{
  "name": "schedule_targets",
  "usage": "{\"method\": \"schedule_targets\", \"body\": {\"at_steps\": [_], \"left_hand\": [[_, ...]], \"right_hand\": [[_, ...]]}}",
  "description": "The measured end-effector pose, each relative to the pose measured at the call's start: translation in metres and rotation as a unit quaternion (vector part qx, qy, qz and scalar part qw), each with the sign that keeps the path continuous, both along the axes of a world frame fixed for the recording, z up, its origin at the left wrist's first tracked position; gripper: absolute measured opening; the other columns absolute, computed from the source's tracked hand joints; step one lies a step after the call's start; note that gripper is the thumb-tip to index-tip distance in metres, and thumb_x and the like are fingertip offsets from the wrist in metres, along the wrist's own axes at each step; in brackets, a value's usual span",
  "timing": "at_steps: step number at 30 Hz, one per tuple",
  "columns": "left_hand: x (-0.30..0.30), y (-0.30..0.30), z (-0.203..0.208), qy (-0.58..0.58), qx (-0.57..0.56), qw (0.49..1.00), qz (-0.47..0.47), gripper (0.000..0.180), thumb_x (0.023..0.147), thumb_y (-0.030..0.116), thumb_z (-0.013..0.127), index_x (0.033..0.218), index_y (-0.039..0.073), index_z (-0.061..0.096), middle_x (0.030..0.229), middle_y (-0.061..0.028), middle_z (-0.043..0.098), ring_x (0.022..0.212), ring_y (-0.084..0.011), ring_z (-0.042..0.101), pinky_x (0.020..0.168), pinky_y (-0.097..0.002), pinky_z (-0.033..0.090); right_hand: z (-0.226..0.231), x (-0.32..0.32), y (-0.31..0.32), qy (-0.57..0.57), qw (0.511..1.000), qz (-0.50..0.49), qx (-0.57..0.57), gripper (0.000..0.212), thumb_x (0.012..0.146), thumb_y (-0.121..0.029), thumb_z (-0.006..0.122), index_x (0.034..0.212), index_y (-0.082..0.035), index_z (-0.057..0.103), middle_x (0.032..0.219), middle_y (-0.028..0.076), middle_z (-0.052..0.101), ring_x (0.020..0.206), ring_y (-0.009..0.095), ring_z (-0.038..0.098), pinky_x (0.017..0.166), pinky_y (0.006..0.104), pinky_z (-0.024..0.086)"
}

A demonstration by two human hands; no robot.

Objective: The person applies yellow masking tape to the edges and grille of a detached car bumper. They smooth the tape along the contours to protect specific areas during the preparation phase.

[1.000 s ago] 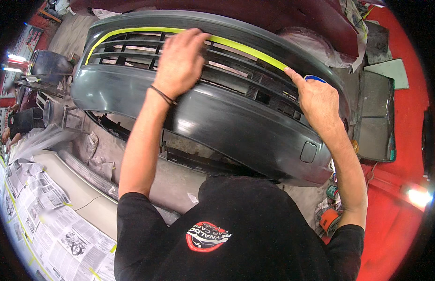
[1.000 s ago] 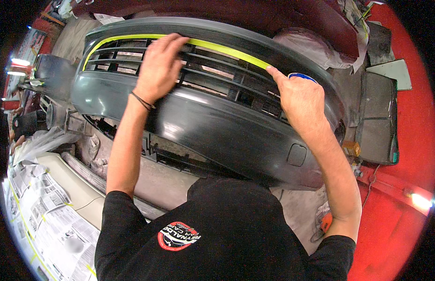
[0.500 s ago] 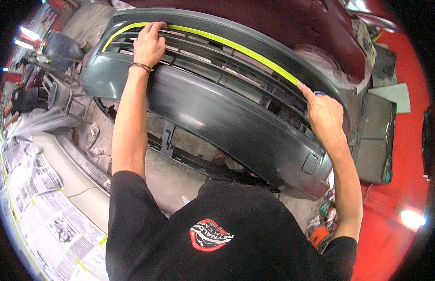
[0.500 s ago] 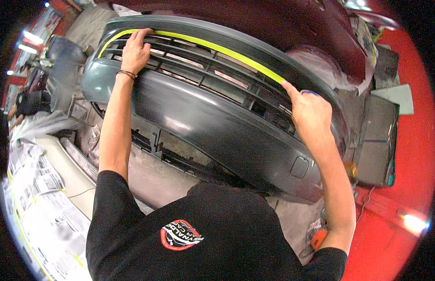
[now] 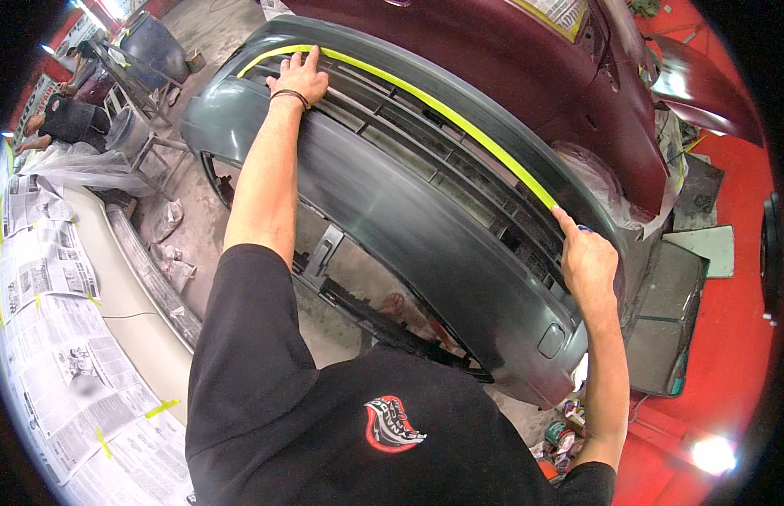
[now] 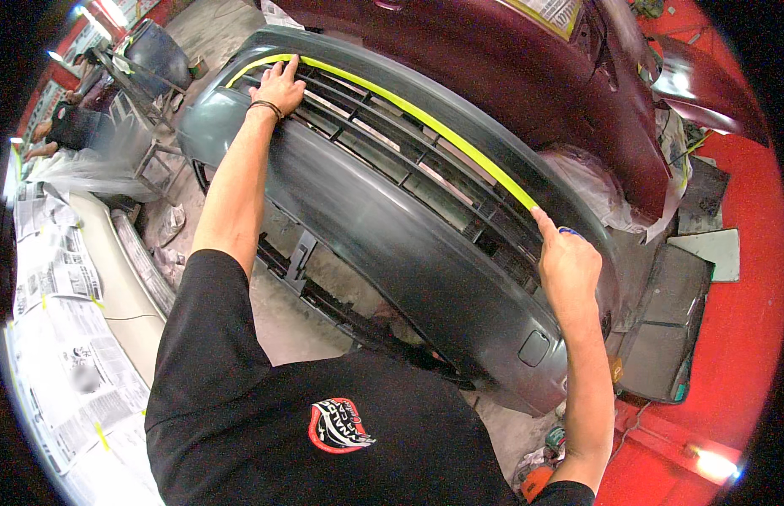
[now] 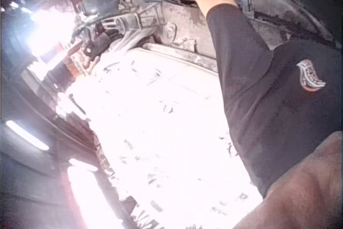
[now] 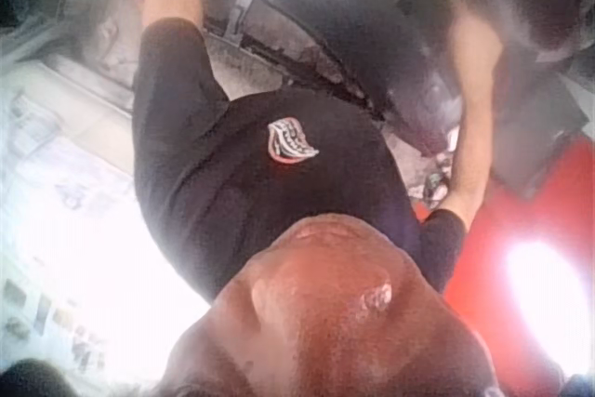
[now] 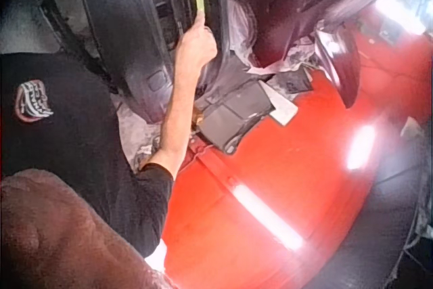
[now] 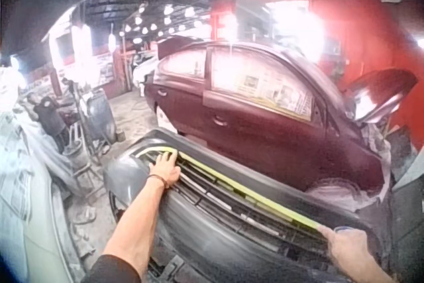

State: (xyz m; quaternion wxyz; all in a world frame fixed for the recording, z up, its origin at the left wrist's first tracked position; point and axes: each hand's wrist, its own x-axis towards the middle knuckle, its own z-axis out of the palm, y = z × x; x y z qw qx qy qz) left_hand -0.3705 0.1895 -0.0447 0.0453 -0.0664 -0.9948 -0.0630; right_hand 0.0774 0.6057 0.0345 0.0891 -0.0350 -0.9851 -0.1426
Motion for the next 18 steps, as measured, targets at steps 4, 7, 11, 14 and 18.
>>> {"method": "schedule_targets", "body": {"at_steps": [4, 7, 11, 14, 18], "left_hand": [[-0.009, -0.005, -0.004, 0.008, -0.02, 1.0, -0.013, 0.076, 0.11, 0.042, 0.048, 0.182, 0.029, 0.028, 0.188, -0.005, 0.031, 0.172, -0.0359, 0.031, 0.129, -0.0793, 0.029], [-0.009, -0.003, -0.01, 0.04, -0.027, 0.998, -0.036, 0.073, 0.11, 0.039, 0.048, 0.18, 0.023, 0.033, 0.186, -0.0019, 0.035, 0.171, -0.0362, 0.032, 0.128, -0.0813, 0.03], [-0.01, -0.008, -0.014, 0.089, -0.024, 0.993, -0.068, 0.067, 0.111, 0.038, 0.047, 0.176, 0.02, 0.042, 0.183, -0.0028, 0.042, 0.168, -0.0359, 0.039, 0.126, -0.0813, 0.033], [0.0, -0.005, -0.009, 0.131, -0.041, 0.986, -0.091, 0.063, 0.11, 0.037, 0.047, 0.171, 0.019, 0.051, 0.18, -0.0035, 0.047, 0.166, -0.0361, 0.042, 0.127, -0.0778, 0.034], [0.014, 0.0, -0.008, 0.165, -0.038, 0.976, -0.14, 0.062, 0.109, 0.035, 0.05, 0.168, 0.019, 0.055, 0.176, -0.0046, 0.053, 0.164, -0.0354, 0.046, 0.127, -0.0753, 0.036]], "right_hand": [[-0.002, -0.004, 0.0, -0.005, 1.0, -0.008, 0.003, 0.048, 0.102, -0.01, 0.064, 0.144, -0.028, 0.077, 0.078, 0.012, 0.073, 0.072, 0.033, 0.077, 0.065, 0.0496, 0.061], [0.003, -0.004, -0.004, -0.027, 0.999, -0.027, 0.0, 0.052, 0.103, -0.01, 0.061, 0.15, -0.028, 0.073, 0.079, 0.015, 0.075, 0.074, 0.036, 0.078, 0.069, 0.0524, 0.061], [0.003, -0.005, -0.003, -0.037, 0.999, -0.032, -0.003, 0.051, 0.103, -0.012, 0.062, 0.151, -0.028, 0.073, 0.08, 0.016, 0.077, 0.075, 0.035, 0.079, 0.069, 0.0527, 0.061], [0.005, -0.005, -0.004, -0.034, 0.999, -0.023, -0.005, 0.053, 0.103, -0.011, 0.063, 0.152, -0.028, 0.072, 0.081, 0.017, 0.077, 0.076, 0.036, 0.079, 0.071, 0.0528, 0.061], [0.012, -0.004, -0.008, -0.05, 0.998, -0.033, -0.009, 0.055, 0.102, -0.009, 0.062, 0.153, -0.028, 0.071, 0.082, 0.018, 0.078, 0.076, 0.037, 0.078, 0.072, 0.0533, 0.061]]}}
